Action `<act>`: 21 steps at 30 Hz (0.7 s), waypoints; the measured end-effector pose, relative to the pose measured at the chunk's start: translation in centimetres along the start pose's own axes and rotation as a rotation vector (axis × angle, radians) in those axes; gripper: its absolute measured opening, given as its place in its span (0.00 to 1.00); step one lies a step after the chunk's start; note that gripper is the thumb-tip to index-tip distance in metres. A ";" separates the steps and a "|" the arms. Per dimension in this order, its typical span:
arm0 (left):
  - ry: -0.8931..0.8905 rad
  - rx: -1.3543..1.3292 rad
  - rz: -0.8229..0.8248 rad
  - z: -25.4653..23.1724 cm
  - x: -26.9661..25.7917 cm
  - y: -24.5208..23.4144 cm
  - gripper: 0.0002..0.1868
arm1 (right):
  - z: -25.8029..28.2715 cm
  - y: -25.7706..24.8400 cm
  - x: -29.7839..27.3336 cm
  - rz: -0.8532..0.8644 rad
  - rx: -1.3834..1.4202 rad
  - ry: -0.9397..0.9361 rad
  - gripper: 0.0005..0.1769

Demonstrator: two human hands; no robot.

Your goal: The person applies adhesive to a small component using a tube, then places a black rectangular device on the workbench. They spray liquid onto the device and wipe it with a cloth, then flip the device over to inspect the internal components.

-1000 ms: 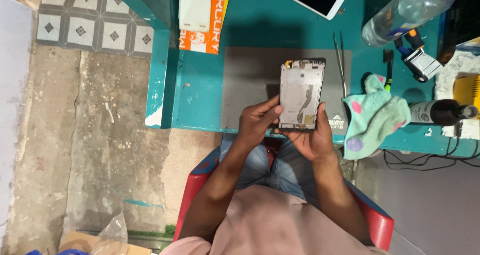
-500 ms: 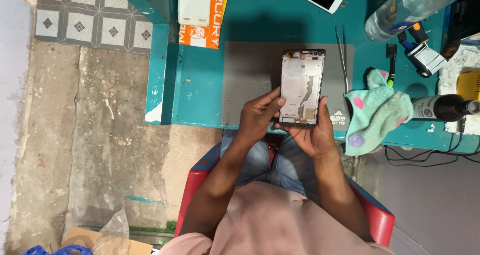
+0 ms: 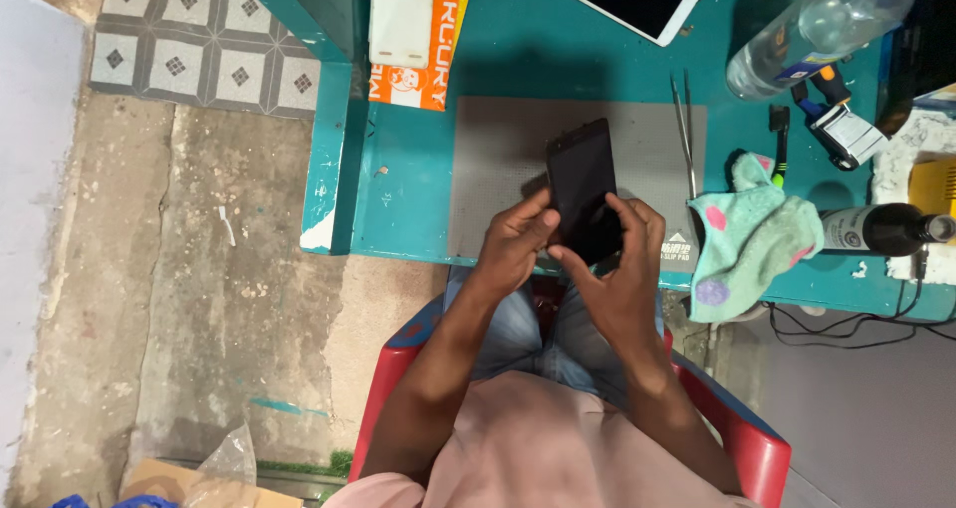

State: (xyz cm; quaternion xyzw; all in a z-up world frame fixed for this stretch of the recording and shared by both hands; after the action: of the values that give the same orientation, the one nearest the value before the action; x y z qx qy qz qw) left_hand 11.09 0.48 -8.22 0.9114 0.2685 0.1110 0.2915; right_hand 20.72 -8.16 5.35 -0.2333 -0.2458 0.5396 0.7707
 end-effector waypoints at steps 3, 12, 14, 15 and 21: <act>0.079 -0.194 0.028 -1.9 0.1 0.7 0.29 | 0.1 0.1 -0.2 -0.018 -0.024 -0.073 0.49; 0.135 -0.201 -0.039 -2.5 0.7 1.1 0.26 | -1.7 0.0 -0.3 -0.048 0.101 -0.038 0.42; 0.115 -0.196 -0.078 -2.2 0.8 0.9 0.26 | -1.9 0.2 -0.4 -0.040 0.142 -0.039 0.42; 0.104 -0.194 -0.095 -2.1 0.9 0.8 0.26 | -2.1 0.1 -0.5 -0.039 0.162 -0.039 0.41; 0.094 -0.120 -0.126 -2.7 1.0 1.2 0.26 | -2.8 0.4 -0.3 -0.001 0.286 -0.035 0.43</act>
State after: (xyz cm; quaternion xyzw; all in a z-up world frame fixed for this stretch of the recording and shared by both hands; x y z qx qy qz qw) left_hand 11.48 1.53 -5.28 0.8674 0.3314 0.1510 0.3391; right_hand 22.16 -8.57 2.92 -0.1115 -0.1800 0.5725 0.7921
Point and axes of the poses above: each hand's wrist, its own x-axis towards the middle knuckle, its own y-axis out of the palm, z = x × y, the point moved 8 cm from there along x, towards the middle knuckle, and after that the axes turned 13 degrees about z, right-handed, at the moved point
